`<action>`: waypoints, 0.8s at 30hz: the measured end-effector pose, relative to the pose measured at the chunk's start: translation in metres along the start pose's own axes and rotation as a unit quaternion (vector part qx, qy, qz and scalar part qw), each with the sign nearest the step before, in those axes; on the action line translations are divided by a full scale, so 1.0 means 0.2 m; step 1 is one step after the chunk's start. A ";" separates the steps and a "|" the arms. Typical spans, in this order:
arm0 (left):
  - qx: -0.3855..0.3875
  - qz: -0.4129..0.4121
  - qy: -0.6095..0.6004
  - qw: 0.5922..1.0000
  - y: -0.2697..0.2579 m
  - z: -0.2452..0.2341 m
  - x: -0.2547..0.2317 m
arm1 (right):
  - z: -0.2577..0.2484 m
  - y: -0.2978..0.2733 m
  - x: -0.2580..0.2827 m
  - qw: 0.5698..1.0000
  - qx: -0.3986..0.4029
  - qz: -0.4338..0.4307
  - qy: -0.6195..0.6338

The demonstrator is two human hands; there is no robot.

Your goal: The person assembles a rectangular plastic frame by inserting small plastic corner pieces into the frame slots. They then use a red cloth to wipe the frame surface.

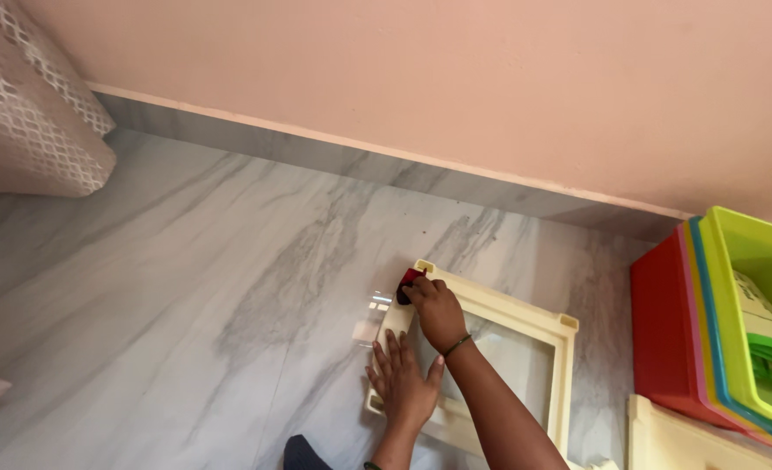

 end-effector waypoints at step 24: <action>0.109 0.092 0.203 0.969 -0.17 -0.06 -0.15 | -0.54 -0.83 -0.52 0.958 0.079 0.267 -0.074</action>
Point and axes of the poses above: each hand's wrist, its own y-axis towards the middle knuckle, its own z-axis out of the palm, x = y × z, the point moved 6 cm from there along y, towards the middle knuckle, and after that the axes turned 5 degrees about -x, right-handed, at the moved point
